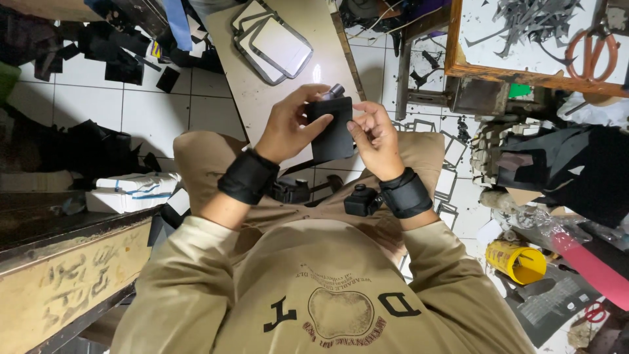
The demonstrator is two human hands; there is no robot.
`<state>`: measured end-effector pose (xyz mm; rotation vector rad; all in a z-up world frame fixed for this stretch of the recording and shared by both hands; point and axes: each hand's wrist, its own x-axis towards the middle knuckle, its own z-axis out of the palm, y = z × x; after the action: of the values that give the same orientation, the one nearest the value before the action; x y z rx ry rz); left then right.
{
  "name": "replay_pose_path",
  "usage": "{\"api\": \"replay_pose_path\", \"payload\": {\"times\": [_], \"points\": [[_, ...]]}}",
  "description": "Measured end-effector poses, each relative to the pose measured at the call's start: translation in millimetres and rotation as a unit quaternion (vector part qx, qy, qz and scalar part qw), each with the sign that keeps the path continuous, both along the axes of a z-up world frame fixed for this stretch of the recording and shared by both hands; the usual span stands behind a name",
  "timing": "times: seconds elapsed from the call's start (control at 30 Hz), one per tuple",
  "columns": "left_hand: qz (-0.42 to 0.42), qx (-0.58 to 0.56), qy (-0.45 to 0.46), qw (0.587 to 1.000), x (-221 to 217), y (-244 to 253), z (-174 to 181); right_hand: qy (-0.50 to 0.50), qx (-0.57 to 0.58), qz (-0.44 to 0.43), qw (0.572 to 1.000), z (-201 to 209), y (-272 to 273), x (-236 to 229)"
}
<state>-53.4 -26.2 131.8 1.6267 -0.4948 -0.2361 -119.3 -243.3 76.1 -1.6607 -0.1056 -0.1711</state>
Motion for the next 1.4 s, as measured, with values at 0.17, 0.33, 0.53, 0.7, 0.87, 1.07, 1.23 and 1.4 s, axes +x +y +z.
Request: {"api": "replay_pose_path", "payload": {"times": [0.17,0.33,0.53,0.7,0.87,1.07,1.23,1.4], "points": [[-0.062,0.047,-0.067,0.995,10.6,-3.6,1.4,0.005,0.023,0.033,0.999,3.7,-5.9,-6.7],[-0.095,0.065,-0.054,0.992,7.6,-9.9,1.8,0.023,0.015,0.046,0.999,6.0,-13.3,-15.6],[-0.141,0.061,0.001,0.988,2.3,-17.7,0.0,0.048,0.012,0.061,0.997,5.0,-22.9,-21.8],[-0.145,0.062,-0.018,0.987,-4.7,-26.6,-1.2,0.046,0.034,0.063,0.996,2.1,-27.9,-22.7],[-0.130,0.051,-0.009,0.990,-7.2,-30.9,-6.6,0.029,0.042,0.062,0.997,3.1,-28.5,-25.4],[-0.130,0.054,-0.003,0.990,-6.3,-35.2,-10.5,0.036,0.053,0.054,0.996,-7.7,-30.7,-29.5],[-0.141,0.053,0.011,0.988,-4.5,-37.6,-10.6,0.040,0.057,0.052,0.996,-8.2,-30.8,-29.2],[-0.123,0.058,-0.014,0.991,-4.7,-43.2,-19.7,0.050,0.059,0.040,0.996,-5.6,-34.1,-28.8]]}}
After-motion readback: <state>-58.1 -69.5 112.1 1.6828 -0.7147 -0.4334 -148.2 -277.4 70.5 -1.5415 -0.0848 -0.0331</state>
